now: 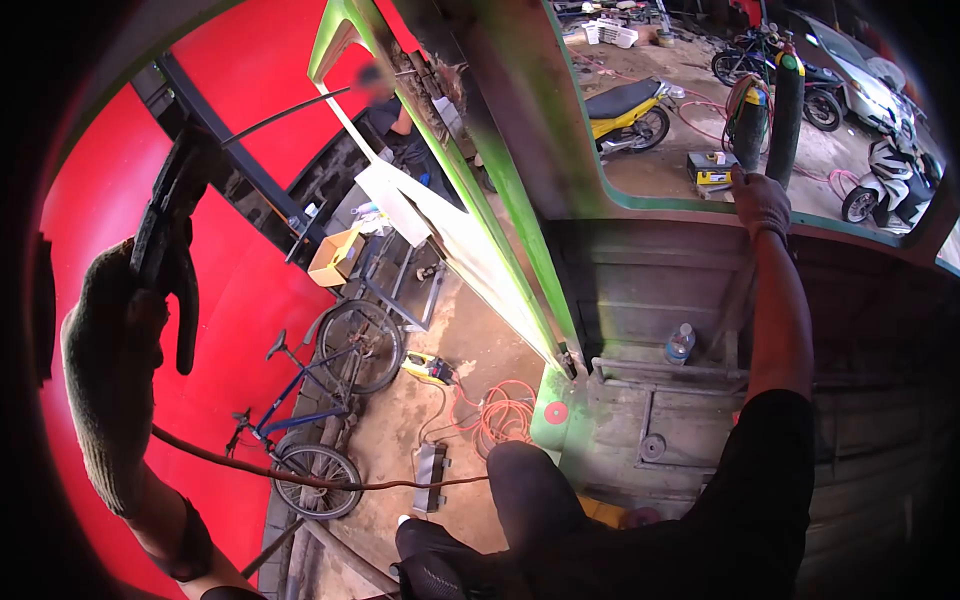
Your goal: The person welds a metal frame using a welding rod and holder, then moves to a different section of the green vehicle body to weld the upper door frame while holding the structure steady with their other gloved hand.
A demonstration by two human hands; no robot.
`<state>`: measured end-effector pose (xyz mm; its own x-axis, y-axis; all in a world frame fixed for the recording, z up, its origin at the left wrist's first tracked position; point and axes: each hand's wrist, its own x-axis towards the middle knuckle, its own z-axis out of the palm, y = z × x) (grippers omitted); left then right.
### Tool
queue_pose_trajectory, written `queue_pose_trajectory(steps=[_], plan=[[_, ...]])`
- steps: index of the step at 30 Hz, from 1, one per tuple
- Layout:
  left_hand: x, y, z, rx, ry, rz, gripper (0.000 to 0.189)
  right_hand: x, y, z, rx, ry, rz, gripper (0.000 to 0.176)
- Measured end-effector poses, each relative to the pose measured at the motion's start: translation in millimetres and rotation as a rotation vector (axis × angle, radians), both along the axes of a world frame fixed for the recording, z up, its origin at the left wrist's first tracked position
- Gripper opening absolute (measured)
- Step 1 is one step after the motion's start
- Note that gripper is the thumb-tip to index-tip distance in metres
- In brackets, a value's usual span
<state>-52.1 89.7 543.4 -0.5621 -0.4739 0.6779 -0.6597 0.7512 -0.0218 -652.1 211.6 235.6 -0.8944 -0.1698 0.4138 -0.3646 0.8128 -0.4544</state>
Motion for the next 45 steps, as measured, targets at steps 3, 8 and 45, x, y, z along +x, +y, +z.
queue_pose_trajectory(steps=[3, 8, 45], plan=[[-2.0, -2.8, -0.6, 0.011, -0.007, 0.010, 0.029, 1.2, -0.1, 0.5, 0.012, 0.016, -0.007, 0.057], [3.9, -12.1, -8.6, -0.070, 0.028, -0.054, 0.026, 2.1, 0.7, -0.8, -0.012, 0.021, -0.004, 0.057], [15.2, -26.7, -45.5, -0.072, 0.013, 0.027, 0.044, -1.9, -0.1, -0.1, -0.011, -0.019, -0.020, 0.057]])
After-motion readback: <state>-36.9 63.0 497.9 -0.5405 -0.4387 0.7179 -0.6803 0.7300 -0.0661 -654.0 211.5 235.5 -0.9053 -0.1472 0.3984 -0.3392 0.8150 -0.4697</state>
